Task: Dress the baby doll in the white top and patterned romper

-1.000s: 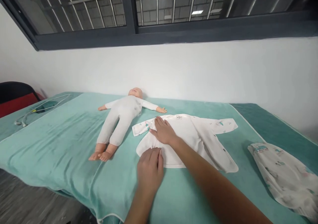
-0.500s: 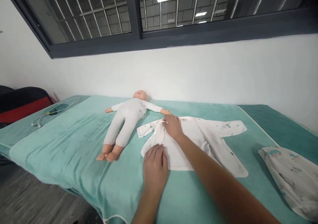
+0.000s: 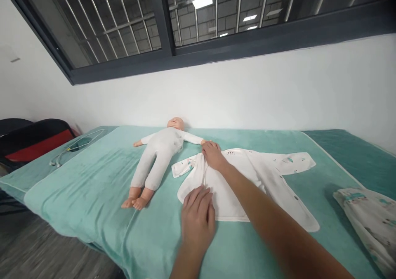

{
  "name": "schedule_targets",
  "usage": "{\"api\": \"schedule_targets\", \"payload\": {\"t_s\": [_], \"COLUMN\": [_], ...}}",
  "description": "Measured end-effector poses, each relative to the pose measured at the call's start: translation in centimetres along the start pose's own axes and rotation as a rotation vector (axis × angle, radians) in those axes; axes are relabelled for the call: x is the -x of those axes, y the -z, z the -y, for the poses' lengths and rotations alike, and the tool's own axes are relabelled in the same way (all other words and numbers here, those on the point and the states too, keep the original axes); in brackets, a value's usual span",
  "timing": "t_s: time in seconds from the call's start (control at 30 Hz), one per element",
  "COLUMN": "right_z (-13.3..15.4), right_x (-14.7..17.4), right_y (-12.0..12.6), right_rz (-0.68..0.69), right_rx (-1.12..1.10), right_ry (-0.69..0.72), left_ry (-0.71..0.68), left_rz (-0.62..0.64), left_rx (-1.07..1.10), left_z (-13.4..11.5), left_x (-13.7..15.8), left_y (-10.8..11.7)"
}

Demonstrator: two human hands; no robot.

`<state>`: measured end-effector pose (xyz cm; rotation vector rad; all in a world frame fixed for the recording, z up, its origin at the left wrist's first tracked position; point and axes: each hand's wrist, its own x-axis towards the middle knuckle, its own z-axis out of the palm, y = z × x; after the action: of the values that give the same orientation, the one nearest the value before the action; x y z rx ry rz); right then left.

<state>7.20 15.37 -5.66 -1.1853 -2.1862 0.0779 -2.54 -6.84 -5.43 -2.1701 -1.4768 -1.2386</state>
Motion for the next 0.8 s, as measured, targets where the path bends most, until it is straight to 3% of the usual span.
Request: {"api": "schedule_targets", "payload": {"t_s": [0.17,0.33,0.53,0.8], "right_z": [0.2,-1.5,-1.5,-1.5], "right_x": [1.5,3.5,4.0,6.2], "right_y": [1.8,2.4,2.2,3.3], "right_rz": [-0.061,-0.010,0.092,0.217], "right_rx": [0.081,0.153,0.175,0.190], "right_ry": [-0.188,-0.362,-0.306,-0.192], "left_ry": [0.056,0.074,0.030,-0.004], "left_rz": [-0.014,-0.013,0.054,0.037], "left_rx": [0.015,0.003,0.046,0.108], "left_z": [0.2,0.2,-0.1,-0.1], "left_x": [0.1,0.2,0.1,0.6], "left_y": [0.0,-0.2,0.1,0.3]}}
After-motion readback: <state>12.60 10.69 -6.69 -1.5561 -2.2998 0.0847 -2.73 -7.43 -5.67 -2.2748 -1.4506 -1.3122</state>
